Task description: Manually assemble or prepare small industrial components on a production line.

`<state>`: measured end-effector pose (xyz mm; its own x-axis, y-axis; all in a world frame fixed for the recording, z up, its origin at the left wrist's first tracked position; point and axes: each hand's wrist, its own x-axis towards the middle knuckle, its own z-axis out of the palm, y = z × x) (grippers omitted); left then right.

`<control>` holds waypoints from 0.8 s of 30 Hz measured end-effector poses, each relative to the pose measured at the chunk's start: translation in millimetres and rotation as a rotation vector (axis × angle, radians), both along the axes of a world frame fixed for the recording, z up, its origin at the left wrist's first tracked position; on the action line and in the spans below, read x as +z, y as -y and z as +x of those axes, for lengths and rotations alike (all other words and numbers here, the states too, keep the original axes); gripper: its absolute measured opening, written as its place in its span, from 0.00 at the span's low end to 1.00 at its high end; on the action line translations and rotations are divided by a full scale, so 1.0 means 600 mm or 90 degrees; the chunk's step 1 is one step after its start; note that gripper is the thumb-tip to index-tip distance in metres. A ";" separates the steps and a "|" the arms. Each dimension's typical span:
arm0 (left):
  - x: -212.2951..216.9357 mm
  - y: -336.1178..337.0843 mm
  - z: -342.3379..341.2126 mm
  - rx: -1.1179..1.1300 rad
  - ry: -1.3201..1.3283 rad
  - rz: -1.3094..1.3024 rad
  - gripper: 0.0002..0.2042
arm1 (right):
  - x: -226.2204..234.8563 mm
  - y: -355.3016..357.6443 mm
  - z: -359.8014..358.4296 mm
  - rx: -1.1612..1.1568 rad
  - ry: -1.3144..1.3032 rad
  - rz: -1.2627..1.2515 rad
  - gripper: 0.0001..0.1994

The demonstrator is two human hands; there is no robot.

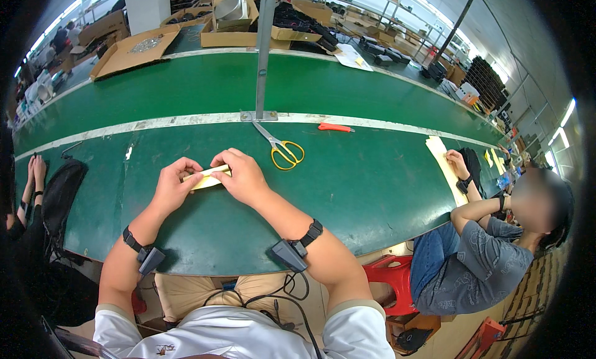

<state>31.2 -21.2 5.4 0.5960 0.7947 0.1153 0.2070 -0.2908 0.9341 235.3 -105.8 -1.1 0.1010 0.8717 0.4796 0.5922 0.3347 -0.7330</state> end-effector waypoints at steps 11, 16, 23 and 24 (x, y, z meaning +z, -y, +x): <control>-0.010 -0.006 -0.003 0.008 0.008 0.145 0.07 | 0.018 0.005 -0.005 -0.009 -0.022 -0.119 0.09; 0.007 0.004 0.002 0.011 0.012 -0.018 0.06 | 0.007 0.002 -0.004 -0.002 -0.022 -0.024 0.07; 0.009 0.004 -0.002 0.007 -0.016 0.020 0.05 | 0.016 0.006 -0.006 0.004 -0.015 -0.071 0.08; 0.006 0.002 -0.001 0.008 -0.007 0.039 0.05 | 0.011 0.005 -0.005 0.002 -0.016 -0.070 0.08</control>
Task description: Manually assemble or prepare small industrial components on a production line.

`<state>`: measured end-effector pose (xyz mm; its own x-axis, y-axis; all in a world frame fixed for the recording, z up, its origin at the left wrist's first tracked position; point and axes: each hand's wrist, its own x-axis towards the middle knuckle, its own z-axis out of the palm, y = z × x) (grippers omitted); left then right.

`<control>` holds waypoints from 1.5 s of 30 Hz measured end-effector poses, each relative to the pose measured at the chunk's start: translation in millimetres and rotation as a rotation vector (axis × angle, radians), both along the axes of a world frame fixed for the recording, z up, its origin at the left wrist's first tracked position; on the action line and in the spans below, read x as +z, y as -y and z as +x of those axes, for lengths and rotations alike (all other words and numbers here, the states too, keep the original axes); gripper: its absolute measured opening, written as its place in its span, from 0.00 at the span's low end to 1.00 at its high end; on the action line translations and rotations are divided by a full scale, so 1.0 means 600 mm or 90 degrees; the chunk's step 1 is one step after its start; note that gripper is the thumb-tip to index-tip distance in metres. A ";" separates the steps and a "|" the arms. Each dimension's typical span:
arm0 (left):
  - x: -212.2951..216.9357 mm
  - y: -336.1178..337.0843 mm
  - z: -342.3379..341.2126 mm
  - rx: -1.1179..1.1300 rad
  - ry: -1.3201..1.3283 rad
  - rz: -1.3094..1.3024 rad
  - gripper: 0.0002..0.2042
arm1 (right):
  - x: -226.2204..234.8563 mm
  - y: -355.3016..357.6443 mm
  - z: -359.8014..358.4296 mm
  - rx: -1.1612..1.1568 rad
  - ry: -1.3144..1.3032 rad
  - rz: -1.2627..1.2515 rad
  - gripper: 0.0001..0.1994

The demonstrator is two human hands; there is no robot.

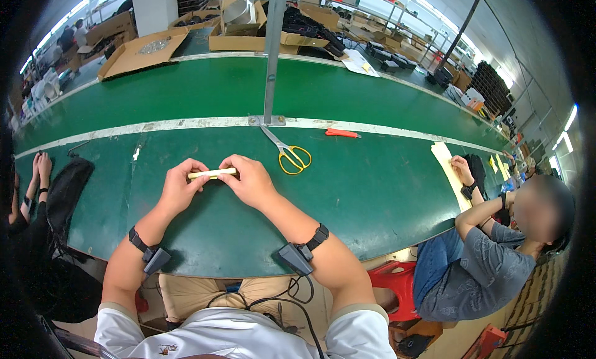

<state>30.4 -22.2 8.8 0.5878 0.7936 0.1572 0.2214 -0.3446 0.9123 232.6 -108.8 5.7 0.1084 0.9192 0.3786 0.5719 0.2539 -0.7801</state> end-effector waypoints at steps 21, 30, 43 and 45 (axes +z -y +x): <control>-0.006 -0.001 0.003 -0.024 0.001 -0.007 0.07 | -0.006 -0.002 0.002 -0.006 0.011 0.021 0.08; -0.003 -0.001 0.002 -0.007 -0.013 0.017 0.06 | -0.013 -0.006 0.005 0.002 0.002 0.003 0.08; 0.003 0.001 0.001 -0.012 -0.034 0.016 0.05 | -0.015 -0.007 0.004 0.017 -0.016 -0.010 0.07; 0.001 0.000 0.000 -0.014 -0.031 0.010 0.05 | -0.014 -0.007 0.004 0.019 0.002 0.000 0.06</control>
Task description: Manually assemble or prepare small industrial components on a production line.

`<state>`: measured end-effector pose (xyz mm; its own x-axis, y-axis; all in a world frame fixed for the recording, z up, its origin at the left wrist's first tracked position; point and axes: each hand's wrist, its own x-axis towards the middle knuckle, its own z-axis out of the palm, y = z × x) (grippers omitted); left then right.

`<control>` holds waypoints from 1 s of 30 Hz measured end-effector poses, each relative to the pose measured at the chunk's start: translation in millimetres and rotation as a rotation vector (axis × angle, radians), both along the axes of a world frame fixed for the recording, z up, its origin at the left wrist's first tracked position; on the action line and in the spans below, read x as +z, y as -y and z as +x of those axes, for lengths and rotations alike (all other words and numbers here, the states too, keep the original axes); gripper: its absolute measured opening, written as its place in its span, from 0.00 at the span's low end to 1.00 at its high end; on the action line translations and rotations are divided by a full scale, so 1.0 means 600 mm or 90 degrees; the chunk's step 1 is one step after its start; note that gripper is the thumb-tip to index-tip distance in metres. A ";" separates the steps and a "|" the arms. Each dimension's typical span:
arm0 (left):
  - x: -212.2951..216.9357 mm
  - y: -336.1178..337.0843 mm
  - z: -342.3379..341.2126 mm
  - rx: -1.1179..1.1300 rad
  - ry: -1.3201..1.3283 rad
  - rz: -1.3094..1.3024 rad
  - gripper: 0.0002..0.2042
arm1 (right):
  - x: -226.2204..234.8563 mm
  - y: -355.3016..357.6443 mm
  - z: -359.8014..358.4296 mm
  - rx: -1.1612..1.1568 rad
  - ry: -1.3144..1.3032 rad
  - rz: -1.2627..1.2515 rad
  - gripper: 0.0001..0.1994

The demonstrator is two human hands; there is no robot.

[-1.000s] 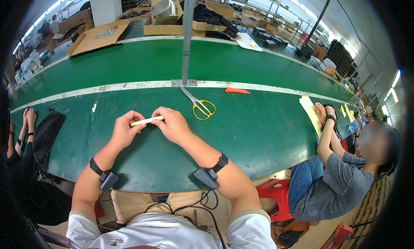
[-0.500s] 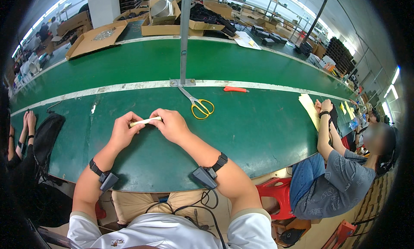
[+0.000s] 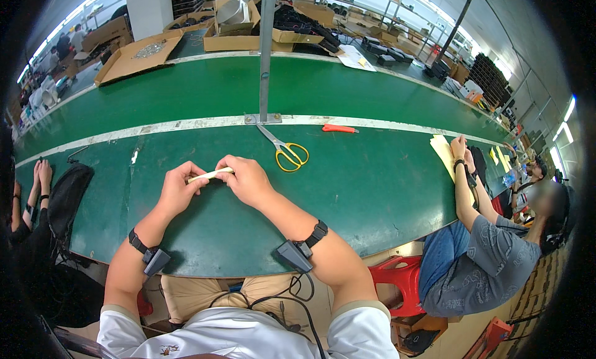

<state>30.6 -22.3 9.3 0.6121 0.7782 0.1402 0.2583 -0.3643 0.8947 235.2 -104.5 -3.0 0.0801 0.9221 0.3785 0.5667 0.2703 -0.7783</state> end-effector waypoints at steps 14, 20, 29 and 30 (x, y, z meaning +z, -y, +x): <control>-0.005 -0.002 0.000 0.000 0.002 -0.019 0.04 | 0.013 0.004 -0.003 -0.011 0.019 0.019 0.08; -0.005 0.000 0.002 -0.003 0.016 -0.021 0.04 | 0.010 0.005 -0.002 -0.011 0.016 0.029 0.08; -0.010 -0.004 0.000 -0.004 0.030 -0.021 0.05 | 0.008 0.004 -0.001 -0.006 -0.008 0.023 0.10; -0.010 -0.004 0.000 -0.001 0.031 -0.017 0.05 | 0.008 0.004 -0.001 -0.006 -0.008 0.023 0.10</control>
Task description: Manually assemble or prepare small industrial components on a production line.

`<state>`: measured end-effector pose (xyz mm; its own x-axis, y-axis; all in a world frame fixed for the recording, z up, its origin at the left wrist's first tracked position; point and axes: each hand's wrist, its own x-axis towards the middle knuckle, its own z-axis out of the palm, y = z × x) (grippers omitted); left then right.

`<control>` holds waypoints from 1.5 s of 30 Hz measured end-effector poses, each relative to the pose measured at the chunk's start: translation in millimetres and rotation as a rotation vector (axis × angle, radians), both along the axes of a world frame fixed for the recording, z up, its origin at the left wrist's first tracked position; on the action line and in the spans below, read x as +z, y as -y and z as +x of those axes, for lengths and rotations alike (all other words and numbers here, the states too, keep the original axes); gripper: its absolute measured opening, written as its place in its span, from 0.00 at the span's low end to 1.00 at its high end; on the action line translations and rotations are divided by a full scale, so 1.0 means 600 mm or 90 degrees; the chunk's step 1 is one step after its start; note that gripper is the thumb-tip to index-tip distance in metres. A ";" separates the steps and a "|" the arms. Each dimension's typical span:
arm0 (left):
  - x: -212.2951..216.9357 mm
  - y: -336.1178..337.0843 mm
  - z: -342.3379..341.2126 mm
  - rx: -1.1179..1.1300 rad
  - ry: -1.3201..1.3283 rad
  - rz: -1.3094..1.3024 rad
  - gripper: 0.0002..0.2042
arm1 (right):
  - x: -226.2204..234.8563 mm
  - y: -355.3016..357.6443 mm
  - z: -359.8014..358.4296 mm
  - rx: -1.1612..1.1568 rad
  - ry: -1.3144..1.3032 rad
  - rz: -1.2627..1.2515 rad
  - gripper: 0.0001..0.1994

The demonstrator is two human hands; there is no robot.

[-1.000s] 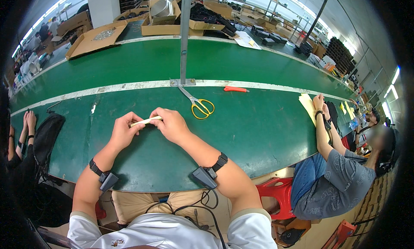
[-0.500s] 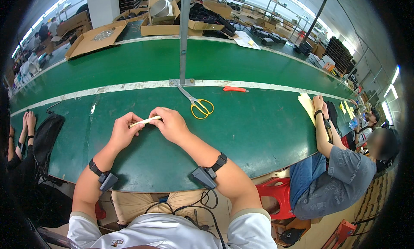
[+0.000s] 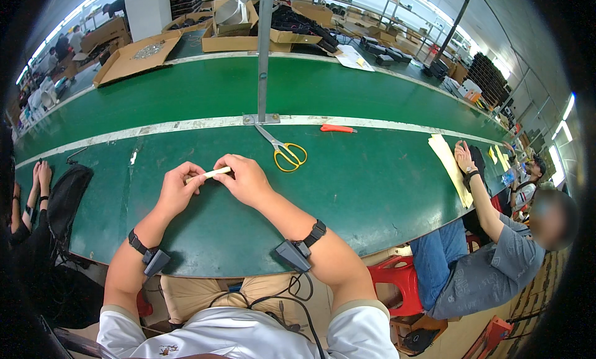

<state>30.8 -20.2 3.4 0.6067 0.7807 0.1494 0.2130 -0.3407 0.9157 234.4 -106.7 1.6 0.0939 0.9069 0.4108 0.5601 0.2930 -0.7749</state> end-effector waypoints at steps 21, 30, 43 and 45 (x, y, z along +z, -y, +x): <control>0.002 0.001 0.001 0.010 0.014 0.007 0.07 | 0.006 0.002 -0.002 -0.009 0.014 -0.019 0.11; 0.005 0.002 0.001 0.009 -0.017 0.012 0.08 | 0.006 0.003 -0.001 -0.007 0.004 -0.012 0.11; -0.002 -0.002 -0.001 0.010 -0.019 0.113 0.07 | 0.003 0.001 -0.001 -0.013 -0.003 -0.071 0.12; -0.002 -0.002 -0.001 0.011 -0.022 0.117 0.07 | 0.003 0.001 -0.001 -0.010 -0.001 -0.072 0.12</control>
